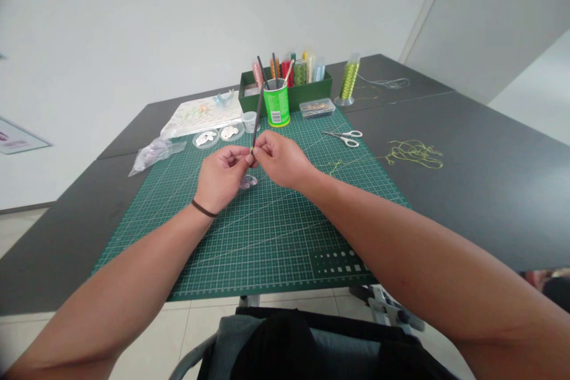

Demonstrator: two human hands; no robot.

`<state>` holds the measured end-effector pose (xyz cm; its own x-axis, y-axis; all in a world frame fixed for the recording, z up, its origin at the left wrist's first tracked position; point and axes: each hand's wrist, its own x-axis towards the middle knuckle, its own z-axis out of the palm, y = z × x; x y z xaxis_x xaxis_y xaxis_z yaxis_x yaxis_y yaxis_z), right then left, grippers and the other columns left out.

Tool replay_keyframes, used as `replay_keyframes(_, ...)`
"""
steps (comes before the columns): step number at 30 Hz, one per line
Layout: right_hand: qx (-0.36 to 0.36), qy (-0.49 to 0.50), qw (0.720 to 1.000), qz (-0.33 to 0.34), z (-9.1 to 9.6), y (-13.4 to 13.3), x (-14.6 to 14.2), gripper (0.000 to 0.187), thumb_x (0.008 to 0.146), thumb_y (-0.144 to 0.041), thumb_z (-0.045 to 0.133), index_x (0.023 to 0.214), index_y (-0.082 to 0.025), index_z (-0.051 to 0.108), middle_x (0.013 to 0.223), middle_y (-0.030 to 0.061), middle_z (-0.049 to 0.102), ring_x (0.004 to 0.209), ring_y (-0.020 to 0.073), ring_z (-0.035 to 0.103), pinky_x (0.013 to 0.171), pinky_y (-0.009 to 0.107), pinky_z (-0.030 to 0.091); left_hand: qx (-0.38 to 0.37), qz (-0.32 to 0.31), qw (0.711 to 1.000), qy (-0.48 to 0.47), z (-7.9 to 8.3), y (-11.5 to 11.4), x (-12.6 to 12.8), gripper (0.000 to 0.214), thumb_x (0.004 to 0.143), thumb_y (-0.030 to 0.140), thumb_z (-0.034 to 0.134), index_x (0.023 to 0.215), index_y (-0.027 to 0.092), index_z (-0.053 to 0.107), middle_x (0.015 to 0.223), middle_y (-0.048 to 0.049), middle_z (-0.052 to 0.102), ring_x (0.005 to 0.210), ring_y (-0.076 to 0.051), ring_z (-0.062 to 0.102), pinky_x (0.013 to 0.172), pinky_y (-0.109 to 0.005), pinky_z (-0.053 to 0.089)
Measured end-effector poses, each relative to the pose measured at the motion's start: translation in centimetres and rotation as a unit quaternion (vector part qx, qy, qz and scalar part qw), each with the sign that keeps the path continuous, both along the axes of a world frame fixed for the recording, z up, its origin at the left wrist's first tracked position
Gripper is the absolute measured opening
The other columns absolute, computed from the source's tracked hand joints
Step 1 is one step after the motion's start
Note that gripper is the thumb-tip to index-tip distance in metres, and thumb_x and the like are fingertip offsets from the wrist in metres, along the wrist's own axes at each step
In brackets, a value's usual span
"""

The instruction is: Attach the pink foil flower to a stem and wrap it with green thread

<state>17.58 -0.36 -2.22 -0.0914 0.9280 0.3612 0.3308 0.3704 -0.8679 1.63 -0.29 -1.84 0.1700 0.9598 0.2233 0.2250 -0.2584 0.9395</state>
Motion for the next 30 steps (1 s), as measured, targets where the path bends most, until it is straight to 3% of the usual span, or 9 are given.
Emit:
replay_keyframes(6, -0.005, 0.015, 0.999, 0.037, -0.8, 0.5, 0.3, 0.007, 0.092, -0.029, 0.059, 0.088, -0.023, 0.057, 0.063, -0.0041, 0.06, 0.054, 0.0134, 0.049, 0.053, 0.029, 0.034, -0.027, -0.025, 0.999, -0.029, 0.1, 0.0, -0.1, 0.005, 0.087, 0.019, 0.066, 0.09, 0.017, 0.069, 0.075, -0.0028, 0.075, 0.067, -0.013, 0.069, 0.058, -0.023, 0.055)
replay_keyframes(10, -0.001, 0.026, 0.999, 0.041, -1.1, 0.7, 0.5, 0.01, 0.091, -0.034, 0.064, 0.09, -0.024, 0.062, 0.066, -0.0028, 0.064, 0.063, 0.0157, 0.057, 0.058, 0.03, 0.041, -0.032, -0.03, 0.998, -0.04, 0.0, 0.1, -0.2, 0.005, 0.086, 0.02, 0.067, 0.089, 0.017, 0.07, 0.074, -0.0025, 0.074, 0.064, -0.013, 0.068, 0.05, -0.021, 0.05)
replay_keyframes(19, -0.014, 0.155, 0.981, 0.116, -0.9, 1.1, 0.3, 0.026, 0.083, -0.045, 0.076, 0.082, -0.02, 0.067, 0.066, -0.0015, 0.069, 0.064, 0.0157, 0.067, 0.068, 0.033, 0.053, -0.087, -0.077, 0.984, -0.137, 0.3, 0.2, -0.2, 0.003, 0.082, 0.016, 0.07, 0.082, 0.013, 0.069, 0.071, -0.0015, 0.072, 0.064, -0.01, 0.067, 0.065, -0.023, 0.054)
replay_keyframes(25, 0.001, 0.153, 0.987, 0.039, -0.9, 1.2, 0.4, 0.03, 0.078, -0.048, 0.079, 0.076, -0.019, 0.071, 0.07, 0.0009, 0.072, 0.067, 0.0152, 0.065, 0.067, 0.032, 0.054, -0.09, -0.058, 0.985, -0.134, 0.2, 0.1, 0.0, 0.011, 0.082, 0.021, 0.074, 0.089, 0.014, 0.069, 0.077, -0.0039, 0.075, 0.071, -0.013, 0.071, 0.059, -0.021, 0.052)
replay_keyframes(30, 0.011, 0.137, 0.991, 0.005, -0.8, 1.2, 0.4, 0.025, 0.076, -0.043, 0.079, 0.074, -0.019, 0.072, 0.073, 0.0018, 0.072, 0.068, 0.0154, 0.063, 0.064, 0.031, 0.052, -0.047, -0.045, 0.994, -0.092, -0.6, 0.4, 0.0, 0.023, 0.078, 0.026, 0.081, 0.095, 0.016, 0.069, 0.081, -0.0053, 0.077, 0.073, -0.016, 0.073, 0.05, -0.019, 0.049)
